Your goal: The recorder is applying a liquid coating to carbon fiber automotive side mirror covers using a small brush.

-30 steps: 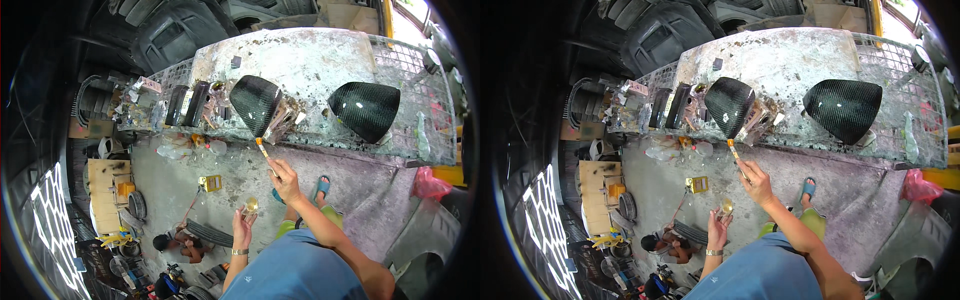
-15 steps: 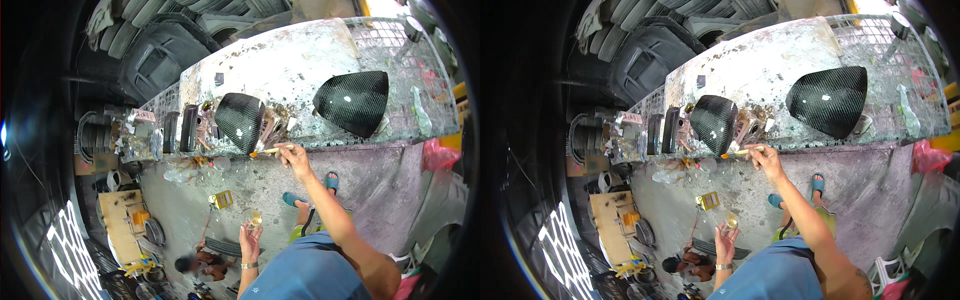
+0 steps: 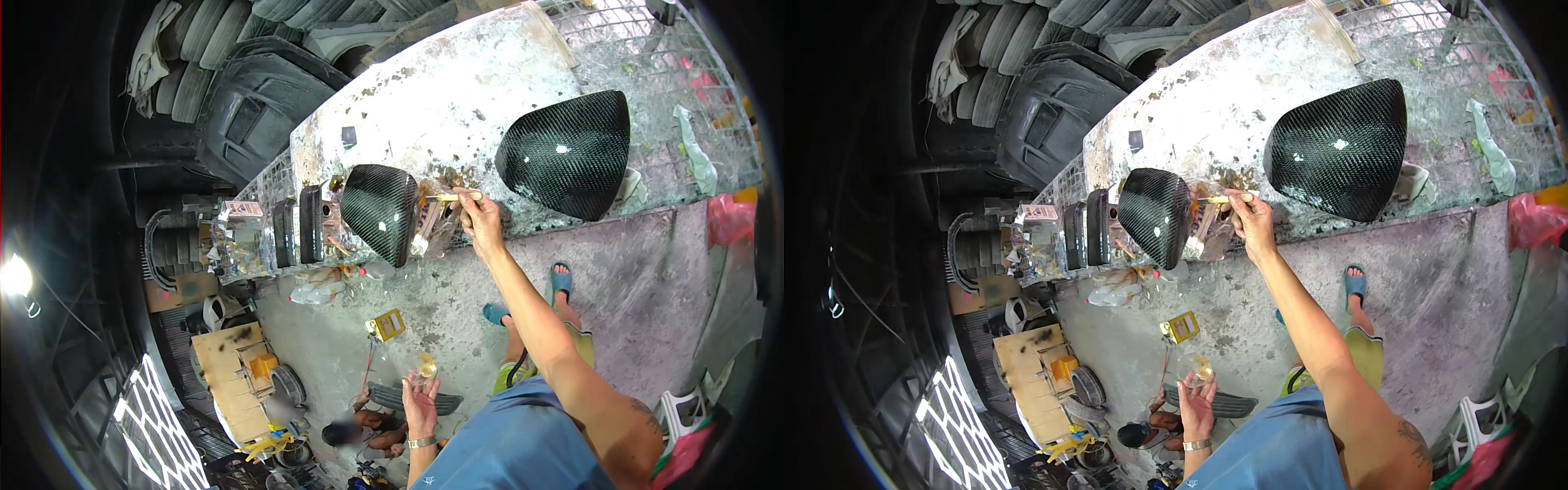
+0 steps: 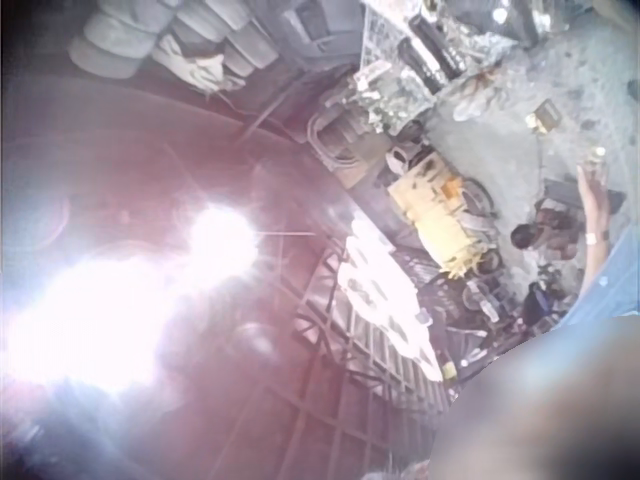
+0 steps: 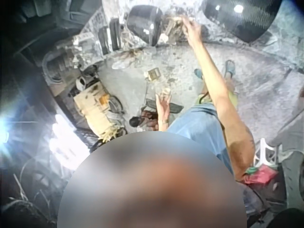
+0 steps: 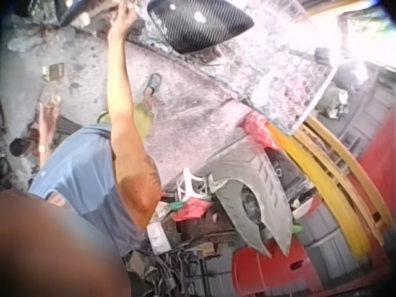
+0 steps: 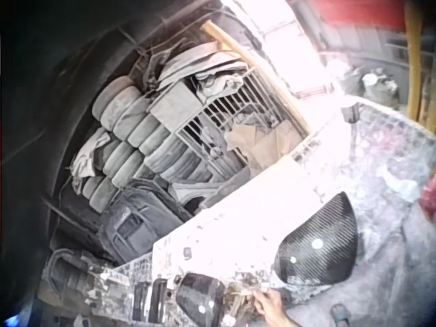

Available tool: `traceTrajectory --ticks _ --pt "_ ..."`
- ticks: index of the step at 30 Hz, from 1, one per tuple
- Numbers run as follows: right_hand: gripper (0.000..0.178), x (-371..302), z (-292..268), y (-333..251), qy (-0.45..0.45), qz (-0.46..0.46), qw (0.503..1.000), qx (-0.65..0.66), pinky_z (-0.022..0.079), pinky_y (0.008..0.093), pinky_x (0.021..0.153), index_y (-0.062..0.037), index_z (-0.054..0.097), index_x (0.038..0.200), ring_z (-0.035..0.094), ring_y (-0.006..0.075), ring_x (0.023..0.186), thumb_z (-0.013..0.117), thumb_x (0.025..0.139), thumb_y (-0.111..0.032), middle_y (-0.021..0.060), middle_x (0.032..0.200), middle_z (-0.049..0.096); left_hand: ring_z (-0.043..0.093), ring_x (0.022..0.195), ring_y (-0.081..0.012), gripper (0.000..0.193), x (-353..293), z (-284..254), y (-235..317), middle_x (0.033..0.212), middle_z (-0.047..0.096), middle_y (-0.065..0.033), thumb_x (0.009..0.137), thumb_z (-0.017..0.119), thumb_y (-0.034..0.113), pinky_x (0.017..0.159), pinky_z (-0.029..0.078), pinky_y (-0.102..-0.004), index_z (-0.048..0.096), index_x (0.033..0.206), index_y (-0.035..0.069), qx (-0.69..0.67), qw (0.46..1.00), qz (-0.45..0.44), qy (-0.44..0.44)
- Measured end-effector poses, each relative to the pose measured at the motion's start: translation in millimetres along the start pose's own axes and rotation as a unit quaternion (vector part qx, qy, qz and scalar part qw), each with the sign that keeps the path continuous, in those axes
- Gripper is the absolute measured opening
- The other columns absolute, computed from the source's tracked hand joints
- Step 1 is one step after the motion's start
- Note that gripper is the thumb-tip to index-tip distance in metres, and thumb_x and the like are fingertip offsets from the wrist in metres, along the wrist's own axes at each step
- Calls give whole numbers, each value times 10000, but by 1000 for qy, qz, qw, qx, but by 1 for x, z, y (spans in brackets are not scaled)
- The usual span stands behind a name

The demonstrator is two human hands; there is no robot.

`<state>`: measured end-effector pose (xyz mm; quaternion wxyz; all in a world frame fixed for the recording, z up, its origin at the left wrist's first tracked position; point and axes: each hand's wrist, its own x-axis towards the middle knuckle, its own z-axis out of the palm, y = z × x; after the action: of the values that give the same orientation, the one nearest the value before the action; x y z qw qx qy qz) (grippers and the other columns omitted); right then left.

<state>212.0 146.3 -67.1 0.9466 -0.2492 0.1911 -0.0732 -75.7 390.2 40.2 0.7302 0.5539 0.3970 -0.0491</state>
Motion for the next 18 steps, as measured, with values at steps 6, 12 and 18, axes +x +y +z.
traceTrajectory --ticks 6,12,18 --pt "259 -17 8 -7 88 -47 993 -68 280 157 403 -60 643 1160 376 12 492 596 941 -191 21 824 666 508 1218 -354 525 -1 10 2 1300 483 -204 955 491 478 1019 437 -413 439 1258 52 20 1000 -4 -3" --pt "234 -79 23 -7 -18 -81 981 -176 332 180 471 -88 668 1143 403 6 559 607 931 -166 6 855 686 495 1233 -353 565 1 19 4 1316 477 -210 942 499 504 1043 412 -417 426 1274 53 32 999 -7 -7" --pt "192 -82 12 -31 -118 21 986 -113 350 180 493 -82 682 1095 425 13 569 614 928 -149 -11 799 665 500 1230 -347 556 0 22 5 1319 481 -208 946 497 496 1037 419 -412 424 1278 57 35 999 -8 1"
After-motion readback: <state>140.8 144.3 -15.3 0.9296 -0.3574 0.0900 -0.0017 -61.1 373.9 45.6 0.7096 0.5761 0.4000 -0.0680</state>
